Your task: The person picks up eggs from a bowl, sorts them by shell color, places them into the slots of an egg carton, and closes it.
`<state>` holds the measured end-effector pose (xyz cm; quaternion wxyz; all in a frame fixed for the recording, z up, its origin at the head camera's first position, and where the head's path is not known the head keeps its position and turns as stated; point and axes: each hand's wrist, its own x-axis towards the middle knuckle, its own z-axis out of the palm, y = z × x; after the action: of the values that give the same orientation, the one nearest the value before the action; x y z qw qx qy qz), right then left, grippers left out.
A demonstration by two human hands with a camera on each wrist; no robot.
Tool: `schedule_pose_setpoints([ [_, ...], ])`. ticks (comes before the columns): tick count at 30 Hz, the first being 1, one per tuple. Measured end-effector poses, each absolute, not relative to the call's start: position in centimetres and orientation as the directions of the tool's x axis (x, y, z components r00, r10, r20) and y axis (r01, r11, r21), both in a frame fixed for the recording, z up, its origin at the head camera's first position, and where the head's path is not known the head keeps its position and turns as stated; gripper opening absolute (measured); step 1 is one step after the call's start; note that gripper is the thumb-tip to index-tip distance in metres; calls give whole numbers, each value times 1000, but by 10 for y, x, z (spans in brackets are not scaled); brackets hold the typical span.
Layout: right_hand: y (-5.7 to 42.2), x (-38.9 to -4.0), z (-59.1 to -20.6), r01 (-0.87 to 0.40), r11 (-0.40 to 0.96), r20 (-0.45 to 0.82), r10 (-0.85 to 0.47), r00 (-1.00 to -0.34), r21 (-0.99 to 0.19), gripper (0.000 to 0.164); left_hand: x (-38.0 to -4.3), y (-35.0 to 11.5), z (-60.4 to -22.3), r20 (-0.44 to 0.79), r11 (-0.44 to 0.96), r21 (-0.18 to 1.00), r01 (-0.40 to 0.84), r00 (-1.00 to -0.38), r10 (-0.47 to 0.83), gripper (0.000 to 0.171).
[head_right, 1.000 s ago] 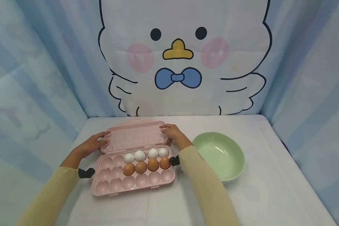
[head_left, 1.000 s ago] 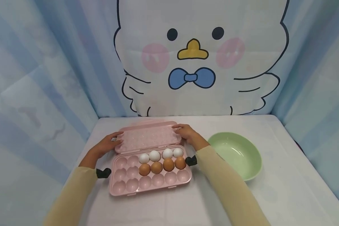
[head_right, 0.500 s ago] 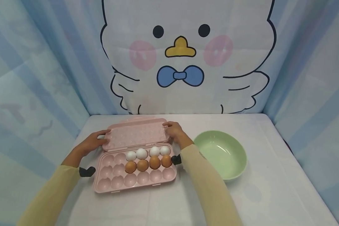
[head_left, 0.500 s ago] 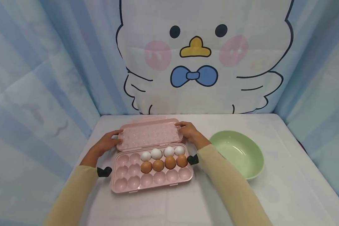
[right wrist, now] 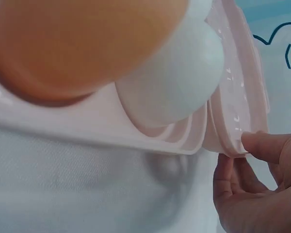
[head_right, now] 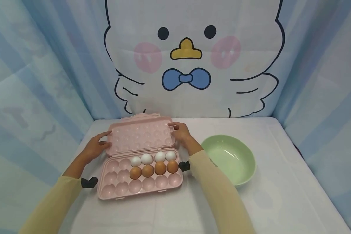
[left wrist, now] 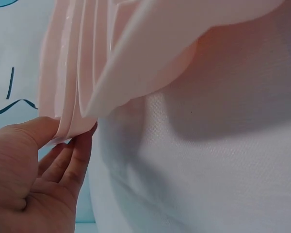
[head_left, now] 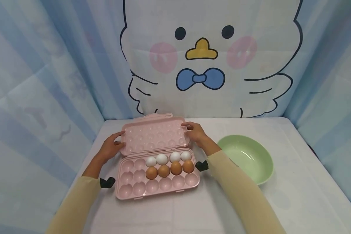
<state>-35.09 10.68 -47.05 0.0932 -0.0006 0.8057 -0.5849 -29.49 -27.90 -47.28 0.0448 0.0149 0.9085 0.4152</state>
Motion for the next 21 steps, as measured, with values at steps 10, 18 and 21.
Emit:
schedule_pose_setpoints([
  [10, 109, -340, -462, -3, 279, -29, -112, -993, -960, 47, -283, -273, -473, 134, 639, 758, 133, -990, 46, 62],
  [18, 110, -330, -458, -96, 251, 73, -98, -993, -963, 46, -273, -272, -476, 293, 633, 735, 246, -956, 31, 63],
  [21, 112, -327, -459, -104, 241, 85, -87, -993, -965, 45, -268, -272, -475, 312, 634, 725, 268, -949, 45, 64],
])
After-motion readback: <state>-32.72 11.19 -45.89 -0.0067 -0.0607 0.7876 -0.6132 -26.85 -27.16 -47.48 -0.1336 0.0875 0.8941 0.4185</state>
